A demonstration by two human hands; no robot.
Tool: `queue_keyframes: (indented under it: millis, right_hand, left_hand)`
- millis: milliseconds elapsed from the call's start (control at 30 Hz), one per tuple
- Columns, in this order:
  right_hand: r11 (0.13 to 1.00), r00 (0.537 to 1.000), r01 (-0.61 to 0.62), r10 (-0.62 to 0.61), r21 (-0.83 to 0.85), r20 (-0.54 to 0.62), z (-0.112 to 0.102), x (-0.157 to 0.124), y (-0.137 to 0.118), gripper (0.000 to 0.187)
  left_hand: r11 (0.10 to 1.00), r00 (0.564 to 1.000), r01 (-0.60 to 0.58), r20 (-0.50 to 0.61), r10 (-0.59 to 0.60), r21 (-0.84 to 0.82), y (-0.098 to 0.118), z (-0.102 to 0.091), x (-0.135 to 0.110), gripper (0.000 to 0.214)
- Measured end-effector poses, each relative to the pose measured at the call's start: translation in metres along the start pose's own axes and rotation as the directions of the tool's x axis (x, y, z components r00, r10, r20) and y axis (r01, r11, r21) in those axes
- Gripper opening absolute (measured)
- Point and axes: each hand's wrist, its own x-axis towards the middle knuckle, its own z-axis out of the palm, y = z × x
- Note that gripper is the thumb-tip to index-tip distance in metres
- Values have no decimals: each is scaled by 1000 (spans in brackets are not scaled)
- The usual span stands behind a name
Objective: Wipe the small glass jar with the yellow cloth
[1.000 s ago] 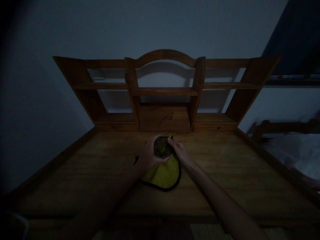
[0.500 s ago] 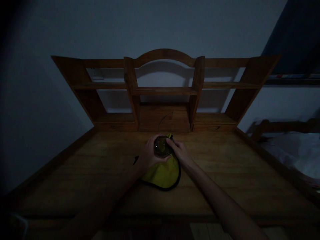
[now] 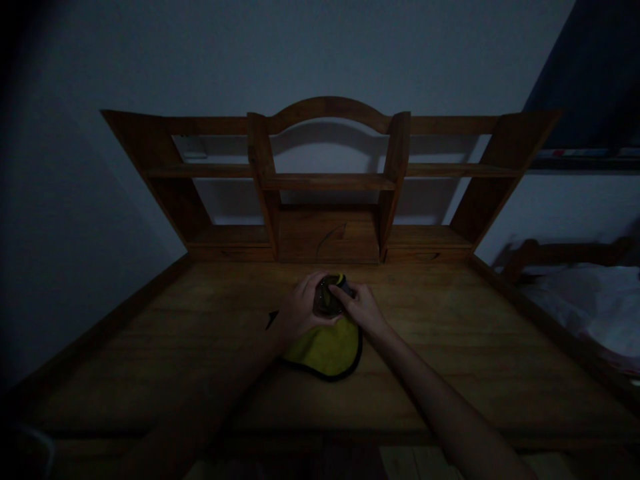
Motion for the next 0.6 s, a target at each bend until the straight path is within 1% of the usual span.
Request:
queue_keyframes:
  millis: [133, 200, 300, 400, 600]
  right_hand:
    - [999, 1000, -16, 16, -51, -2, -1, 0, -3, 37]
    - [998, 1000, -11, 11, -57, -2, -2, 0, -3, 36]
    - [998, 1000, -19, 18, -55, -9, -3, 0, -3, 35]
    - [999, 999, -35, 34, -42, -19, -3, 0, -1, 36]
    - [998, 997, -66, 65, -21, -40, -4, 0, 0, 36]
  left_hand:
    - [1000, 999, -21, 29, 21, 14, 0, 0, -1, 84]
    - [999, 999, -29, 24, 29, 18, -1, 0, -1, 84]
    - [998, 999, -47, 22, 47, 30, -1, 1, -1, 84]
    - [997, 997, -63, 48, 62, 34, -1, 0, -1, 85]
    - [998, 996, -54, 67, 53, 22, 1, -1, 0, 84]
